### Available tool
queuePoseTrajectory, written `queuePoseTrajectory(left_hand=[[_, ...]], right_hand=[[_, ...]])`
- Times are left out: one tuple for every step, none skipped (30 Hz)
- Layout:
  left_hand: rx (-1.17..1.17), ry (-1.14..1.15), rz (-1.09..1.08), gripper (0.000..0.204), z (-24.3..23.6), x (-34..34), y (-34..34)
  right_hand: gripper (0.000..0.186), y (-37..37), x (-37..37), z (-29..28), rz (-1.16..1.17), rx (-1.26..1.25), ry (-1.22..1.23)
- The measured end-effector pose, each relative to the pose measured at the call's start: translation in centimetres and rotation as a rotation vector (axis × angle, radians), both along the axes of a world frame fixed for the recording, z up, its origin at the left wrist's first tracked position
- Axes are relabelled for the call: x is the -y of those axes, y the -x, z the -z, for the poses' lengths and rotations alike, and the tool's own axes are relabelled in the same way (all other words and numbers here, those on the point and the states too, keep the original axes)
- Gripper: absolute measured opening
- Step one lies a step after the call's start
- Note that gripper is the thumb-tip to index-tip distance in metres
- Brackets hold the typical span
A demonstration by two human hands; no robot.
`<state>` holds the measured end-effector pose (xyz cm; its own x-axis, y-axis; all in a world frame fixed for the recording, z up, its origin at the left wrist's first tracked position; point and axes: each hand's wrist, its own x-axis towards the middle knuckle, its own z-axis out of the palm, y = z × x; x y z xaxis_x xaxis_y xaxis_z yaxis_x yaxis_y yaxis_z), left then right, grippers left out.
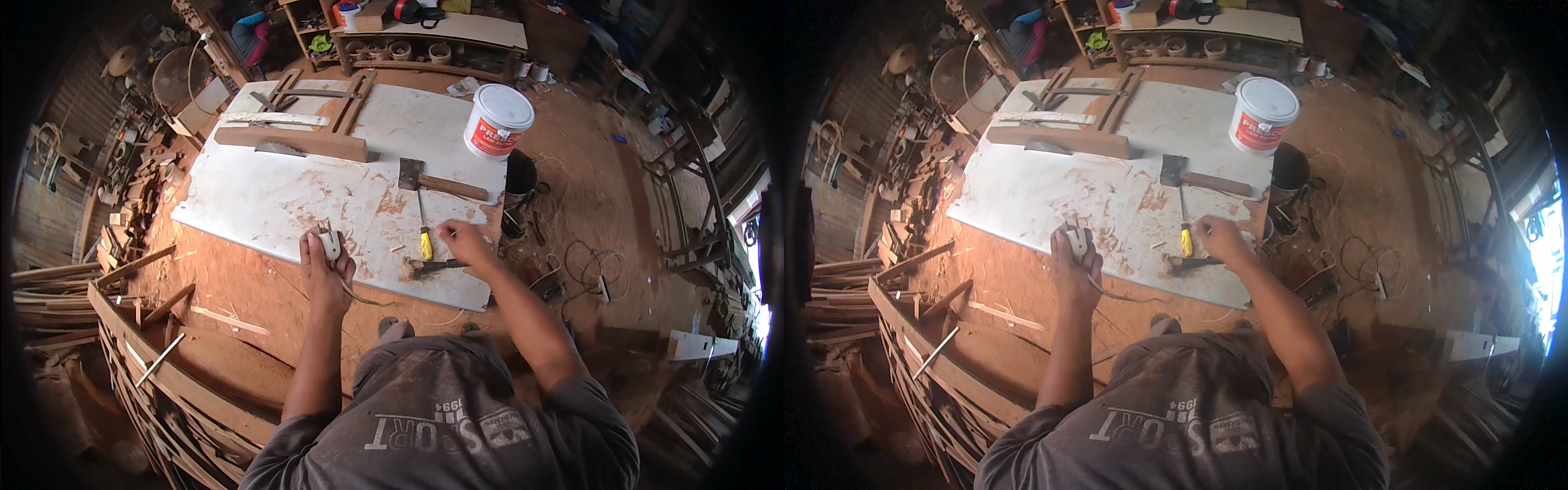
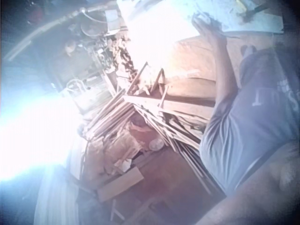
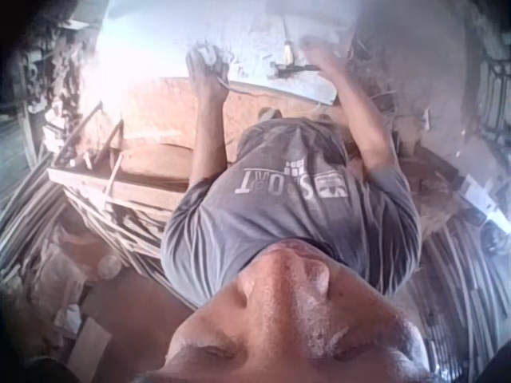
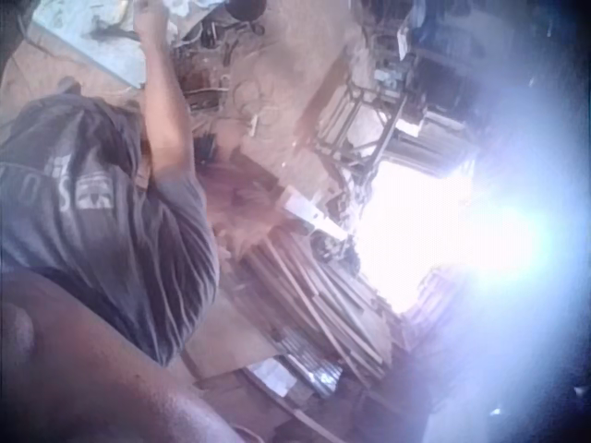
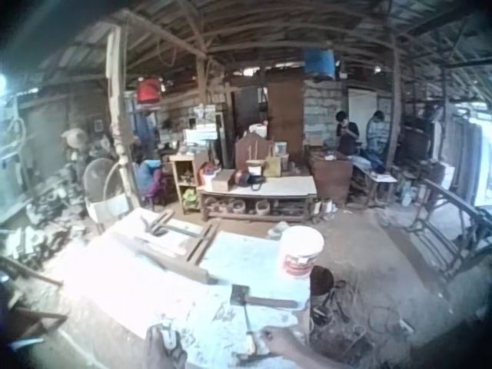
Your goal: The person uses a screwdriver to tighten screws on a small electrical plug while holding it in the other hand. After securing the internal connections, the person attaches the white plastic cover to the plug and places the completed plug on the floor.
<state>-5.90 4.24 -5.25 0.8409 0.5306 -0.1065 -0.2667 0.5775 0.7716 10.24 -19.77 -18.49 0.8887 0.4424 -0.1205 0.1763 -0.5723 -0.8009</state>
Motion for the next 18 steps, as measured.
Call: queuePoseTrajectory(left_hand=[[-0.044, 0.034, -0.022, 0.031, 0.2, 0.3, 0.4], [-0.09, 0.065, -0.054, 0.033, 0.5, 0.3, 1.0], [-0.128, 0.081, -0.054, 0.035, 0.7, 0.3, 1.2], [-0.095, 0.122, -0.043, 0.036, 0.8, 0.6, 1.5], [-0.065, 0.179, -0.035, 0.037, 0.5, 0.8, 1.4], [-0.034, 0.235, -0.036, 0.038, 0.0, 1.0, 1.2], [-0.014, 0.242, -0.035, 0.039, -0.8, 1.2, 1.2], [0.006, 0.235, -0.01, 0.038, -1.4, 1.1, 1.2], [0.04, 0.27, 0.013, 0.039, -1.1, 0.7, 1.1], [0.075, 0.304, 0.038, 0.039, -1.0, 0.2, 1.1], [0.095, 0.323, 0.033, 0.039, -0.8, -0.2, 1.0], [0.113, 0.344, 0.032, 0.039, -0.6, -0.5, 0.7], [0.124, 0.366, 0.039, 0.039, -0.3, -0.6, 0.5], [0.106, 0.381, 0.004, 0.038, 0.0, -0.6, 0.3], [0.087, 0.395, -0.03, 0.038, 0.3, -1.0, 0.1], [0.068, 0.408, -0.065, 0.037, 0.7, -1.4, 0.1], [0.083, 0.431, -0.077, 0.036, 1.3, -2.1, 0.2], [0.06, 0.427, -0.098, 0.037, 1.8, -2.5, 0.3]], right_hand=[[0.042, -0.1, -0.7, 2.5, -0.043, -0.005, 0.075], [0.044, 0.1, -1.9, 3.6, -0.024, 0.034, 0.163], [0.047, 0.6, -3.4, 4.3, -0.003, 0.074, 0.244], [0.05, 1.0, -4.7, 4.9, 0.021, 0.115, 0.325], [0.052, 0.6, -5.1, 6.3, 0.041, 0.139, 0.327], [0.051, 0.3, -5.4, 6.4, 0.05, 0.103, 0.34], [0.05, -0.1, -5.5, 6.4, 0.062, 0.065, 0.354], [0.049, -0.4, -5.5, 6.3, 0.08, 0.029, 0.37], [0.044, -0.3, -5.4, 5.6, 0.111, 0.022, 0.375], [0.04, 0.0, -5.1, 4.9, 0.146, 0.014, 0.38], [0.037, 0.4, -4.3, 3.7, 0.165, -0.115, 0.253], [0.035, 0.9, -3.1, 2.5, 0.19, -0.247, 0.129], [0.033, 1.6, -2.3, 1.9, 0.224, -0.384, 0.003], [0.032, 2.2, -1.6, 1.9, 0.19, -0.21, 0.032], [0.031, 2.7, -1.0, 2.0, 0.153, -0.037, 0.063], [0.031, 3.0, -0.5, 2.0, 0.113, 0.135, 0.094], [0.035, 2.9, -0.7, 0.1, 0.074, 0.172, 0.064], [0.037, 2.1, -0.6, -0.3, 0.112, 0.099, 0.059]])
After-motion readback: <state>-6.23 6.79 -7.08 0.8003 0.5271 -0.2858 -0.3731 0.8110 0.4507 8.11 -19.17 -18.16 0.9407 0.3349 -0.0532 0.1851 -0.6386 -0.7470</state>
